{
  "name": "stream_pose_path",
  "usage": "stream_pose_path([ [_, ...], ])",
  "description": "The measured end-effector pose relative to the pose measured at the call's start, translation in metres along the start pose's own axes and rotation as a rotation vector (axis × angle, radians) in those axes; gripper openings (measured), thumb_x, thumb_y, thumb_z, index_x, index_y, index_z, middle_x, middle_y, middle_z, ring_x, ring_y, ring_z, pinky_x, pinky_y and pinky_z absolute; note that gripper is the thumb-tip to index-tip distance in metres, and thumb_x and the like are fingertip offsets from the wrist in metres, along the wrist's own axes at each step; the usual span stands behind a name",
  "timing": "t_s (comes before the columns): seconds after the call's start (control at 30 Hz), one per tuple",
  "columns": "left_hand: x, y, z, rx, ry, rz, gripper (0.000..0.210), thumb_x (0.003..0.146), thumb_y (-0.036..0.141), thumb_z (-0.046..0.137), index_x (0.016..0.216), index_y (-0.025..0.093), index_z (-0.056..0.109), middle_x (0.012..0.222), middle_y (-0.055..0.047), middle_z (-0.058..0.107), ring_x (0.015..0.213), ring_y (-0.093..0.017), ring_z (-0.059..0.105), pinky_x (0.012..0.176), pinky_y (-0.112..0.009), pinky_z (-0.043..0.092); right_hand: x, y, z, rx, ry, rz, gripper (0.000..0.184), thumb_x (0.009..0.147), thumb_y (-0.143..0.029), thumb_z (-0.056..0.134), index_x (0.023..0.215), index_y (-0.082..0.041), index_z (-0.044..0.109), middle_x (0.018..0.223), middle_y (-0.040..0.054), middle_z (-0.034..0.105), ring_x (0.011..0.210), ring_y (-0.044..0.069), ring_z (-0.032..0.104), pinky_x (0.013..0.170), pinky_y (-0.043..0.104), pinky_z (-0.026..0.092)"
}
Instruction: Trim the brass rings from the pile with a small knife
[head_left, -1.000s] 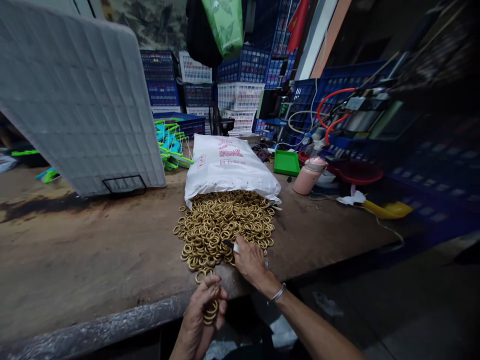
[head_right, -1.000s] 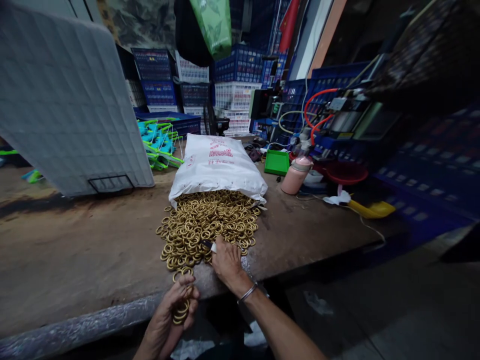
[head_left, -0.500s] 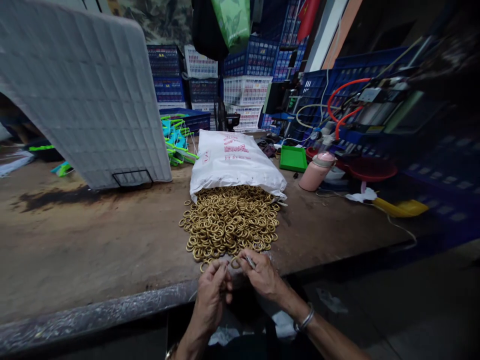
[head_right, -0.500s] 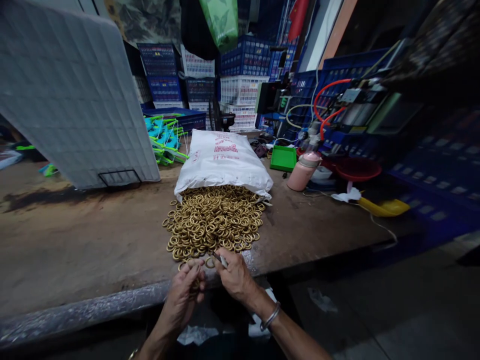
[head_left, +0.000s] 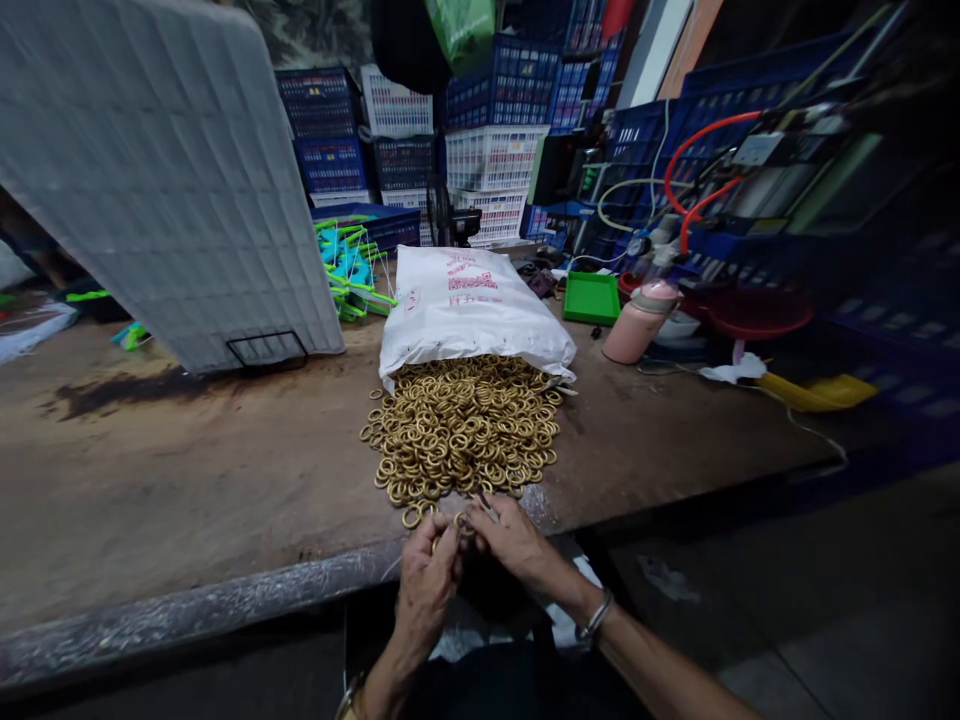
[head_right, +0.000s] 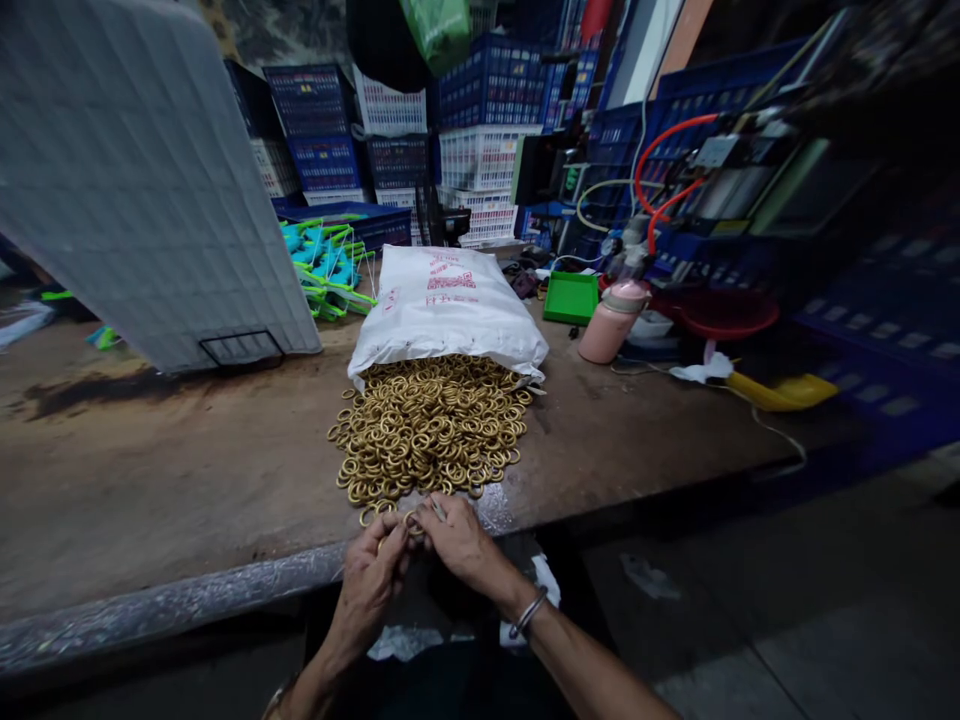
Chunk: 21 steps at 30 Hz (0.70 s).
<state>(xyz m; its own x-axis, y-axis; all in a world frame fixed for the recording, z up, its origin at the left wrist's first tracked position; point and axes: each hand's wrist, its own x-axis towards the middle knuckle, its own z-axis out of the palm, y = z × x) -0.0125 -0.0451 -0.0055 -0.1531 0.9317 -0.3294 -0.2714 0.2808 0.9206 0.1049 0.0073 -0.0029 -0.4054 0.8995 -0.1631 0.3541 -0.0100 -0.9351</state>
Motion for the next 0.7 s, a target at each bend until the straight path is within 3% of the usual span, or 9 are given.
stream_pose_path([
  [0.13, 0.0, -0.003, -0.002, 0.05, 0.034, 0.184, 0.035, 0.071, 0.036, 0.06, 0.101, 0.017, 0.056, 0.059, 0.003, 0.055, 0.046, -0.007, 0.045, 0.047, -0.018, 0.035, 0.0, 0.003, -0.003, 0.212, -0.126, 0.198, 0.022, 0.075, -0.032, 0.043, 0.058, -0.018, 0.042, 0.045, -0.0083, 0.036, 0.038, 0.004, 0.028, 0.038, 0.018, 0.022],
  [0.27, 0.002, -0.004, -0.007, 0.122, 0.004, 0.325, 0.021, 0.068, 0.029, 0.063, 0.085, 0.017, 0.068, 0.087, -0.006, 0.065, 0.083, -0.018, 0.058, 0.077, -0.025, 0.042, -0.003, 0.006, -0.005, 0.358, -0.249, 0.341, 0.023, 0.075, -0.04, 0.043, 0.065, -0.02, 0.043, 0.046, -0.0101, 0.034, 0.031, 0.003, 0.022, 0.033, 0.018, 0.015],
  [0.37, 0.003, -0.003, -0.009, 0.186, 0.02, 0.345, 0.015, 0.068, 0.028, 0.063, 0.079, 0.018, 0.069, 0.078, -0.005, 0.066, 0.078, -0.02, 0.059, 0.076, -0.028, 0.043, -0.003, 0.005, -0.004, 0.323, -0.256, 0.364, 0.025, 0.077, -0.041, 0.041, 0.066, -0.019, 0.044, 0.046, -0.0096, 0.037, 0.031, 0.003, 0.022, 0.032, 0.018, 0.015],
  [0.53, 0.004, -0.002, -0.01, 0.323, 0.051, 0.372, 0.012, 0.069, 0.029, 0.061, 0.07, 0.019, 0.067, 0.066, -0.003, 0.063, 0.065, -0.018, 0.055, 0.065, -0.026, 0.041, -0.003, 0.002, -0.003, 0.101, -0.05, 0.173, 0.026, 0.081, -0.038, 0.037, 0.066, -0.018, 0.046, 0.047, -0.0067, 0.042, 0.04, 0.006, 0.036, 0.041, 0.018, 0.026],
  [0.7, 0.003, 0.004, -0.005, 0.291, 0.013, 0.334, 0.018, 0.071, 0.034, 0.058, 0.067, 0.018, 0.063, 0.061, -0.001, 0.058, 0.06, -0.015, 0.051, 0.06, -0.023, 0.039, -0.002, -0.003, -0.003, -0.063, 0.015, -0.012, 0.026, 0.081, -0.034, 0.04, 0.062, -0.017, 0.044, 0.055, -0.0046, 0.044, 0.054, 0.008, 0.042, 0.051, 0.019, 0.031],
])
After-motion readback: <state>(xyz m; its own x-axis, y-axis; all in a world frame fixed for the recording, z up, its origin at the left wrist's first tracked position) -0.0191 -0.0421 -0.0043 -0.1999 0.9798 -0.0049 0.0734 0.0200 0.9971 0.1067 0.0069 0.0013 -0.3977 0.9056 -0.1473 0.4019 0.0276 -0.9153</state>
